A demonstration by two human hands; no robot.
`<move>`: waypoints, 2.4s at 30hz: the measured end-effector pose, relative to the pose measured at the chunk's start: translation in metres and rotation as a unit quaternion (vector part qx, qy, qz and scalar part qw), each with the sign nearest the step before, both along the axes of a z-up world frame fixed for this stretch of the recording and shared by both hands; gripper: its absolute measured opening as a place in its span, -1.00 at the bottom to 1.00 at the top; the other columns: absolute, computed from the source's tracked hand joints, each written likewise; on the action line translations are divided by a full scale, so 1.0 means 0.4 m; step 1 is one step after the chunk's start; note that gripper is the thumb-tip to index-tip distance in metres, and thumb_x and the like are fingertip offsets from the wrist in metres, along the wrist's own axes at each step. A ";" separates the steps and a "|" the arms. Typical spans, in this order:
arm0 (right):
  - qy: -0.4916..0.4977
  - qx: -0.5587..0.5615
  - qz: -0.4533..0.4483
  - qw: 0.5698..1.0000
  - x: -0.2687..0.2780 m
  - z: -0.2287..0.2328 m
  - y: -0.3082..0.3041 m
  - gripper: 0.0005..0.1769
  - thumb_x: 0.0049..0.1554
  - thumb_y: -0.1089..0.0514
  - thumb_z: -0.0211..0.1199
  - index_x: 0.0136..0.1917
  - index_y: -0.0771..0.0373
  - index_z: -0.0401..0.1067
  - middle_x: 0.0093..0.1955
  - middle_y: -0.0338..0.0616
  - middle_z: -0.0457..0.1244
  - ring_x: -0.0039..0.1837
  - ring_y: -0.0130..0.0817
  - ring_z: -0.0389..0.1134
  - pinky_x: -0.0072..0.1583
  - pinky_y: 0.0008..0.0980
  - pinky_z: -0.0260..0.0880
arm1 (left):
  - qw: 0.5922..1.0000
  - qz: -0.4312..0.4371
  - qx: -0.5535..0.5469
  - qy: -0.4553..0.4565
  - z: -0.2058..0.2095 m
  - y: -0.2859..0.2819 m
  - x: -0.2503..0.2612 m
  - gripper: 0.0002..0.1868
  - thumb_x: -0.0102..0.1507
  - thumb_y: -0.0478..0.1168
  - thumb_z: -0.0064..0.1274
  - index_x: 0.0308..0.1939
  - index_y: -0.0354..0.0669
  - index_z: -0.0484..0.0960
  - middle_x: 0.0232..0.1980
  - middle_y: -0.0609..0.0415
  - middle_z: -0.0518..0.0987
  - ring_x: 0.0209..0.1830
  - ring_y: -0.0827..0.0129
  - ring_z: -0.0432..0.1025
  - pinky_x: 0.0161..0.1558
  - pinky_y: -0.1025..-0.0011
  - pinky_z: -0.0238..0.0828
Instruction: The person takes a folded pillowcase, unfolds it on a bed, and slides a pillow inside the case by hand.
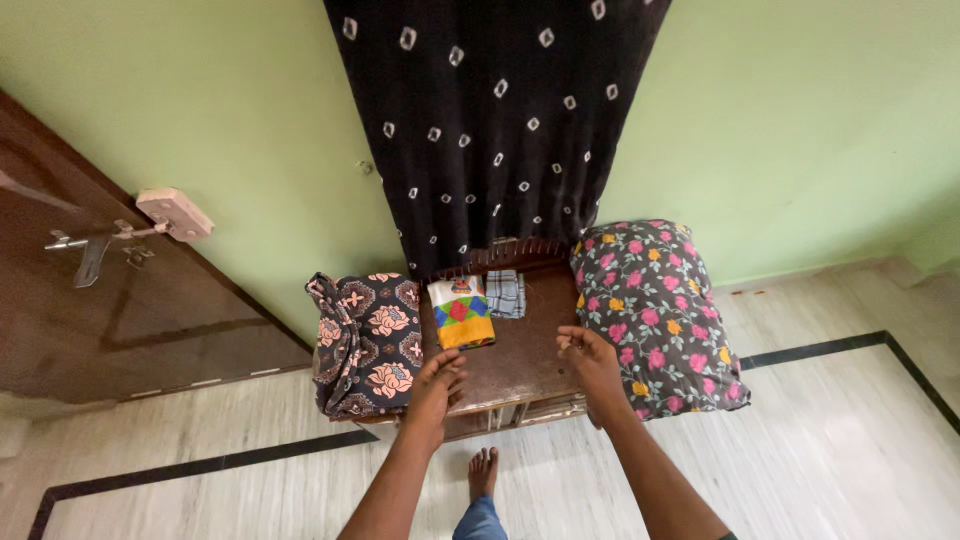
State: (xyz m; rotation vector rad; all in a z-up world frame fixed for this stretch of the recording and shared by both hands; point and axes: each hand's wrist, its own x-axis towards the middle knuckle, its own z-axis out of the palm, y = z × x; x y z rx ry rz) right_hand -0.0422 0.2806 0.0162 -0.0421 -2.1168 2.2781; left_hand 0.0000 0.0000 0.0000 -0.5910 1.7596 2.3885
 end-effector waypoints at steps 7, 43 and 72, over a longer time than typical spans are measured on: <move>-0.046 0.031 0.014 0.998 -0.140 -0.052 -0.068 -0.66 0.17 0.31 0.20 0.22 0.35 0.49 0.01 -0.27 0.39 -0.01 -0.56 0.38 0.00 -0.53 0.35 | 1.000 0.007 -0.013 -0.025 -0.055 -0.042 -0.148 -0.66 0.38 -0.29 -0.08 0.22 -0.03 0.58 0.13 0.22 0.65 -0.08 0.53 0.51 -0.14 0.53 0.48; -0.217 0.047 0.138 0.965 -0.574 -0.705 -0.310 -0.39 0.03 0.34 0.26 0.36 0.35 0.25 0.11 -0.13 0.40 0.11 -0.37 0.42 0.14 -0.41 0.39 | 0.948 -0.057 -0.310 -0.051 -0.629 -0.148 -0.616 -0.32 0.09 -0.26 0.23 0.33 0.02 0.51 0.38 -0.27 0.31 0.33 0.02 0.36 0.32 0.29 0.33; -0.246 -0.156 0.142 0.946 -0.435 -0.280 -0.278 -0.49 0.09 0.40 0.28 0.30 0.36 0.26 0.20 0.00 0.37 0.21 -0.28 0.43 0.22 -0.29 0.48 | 0.992 0.009 0.099 0.081 -0.393 -0.112 -0.517 -0.37 0.17 -0.40 0.20 0.35 -0.25 0.44 0.13 0.06 0.64 0.10 0.38 0.52 0.16 0.38 0.47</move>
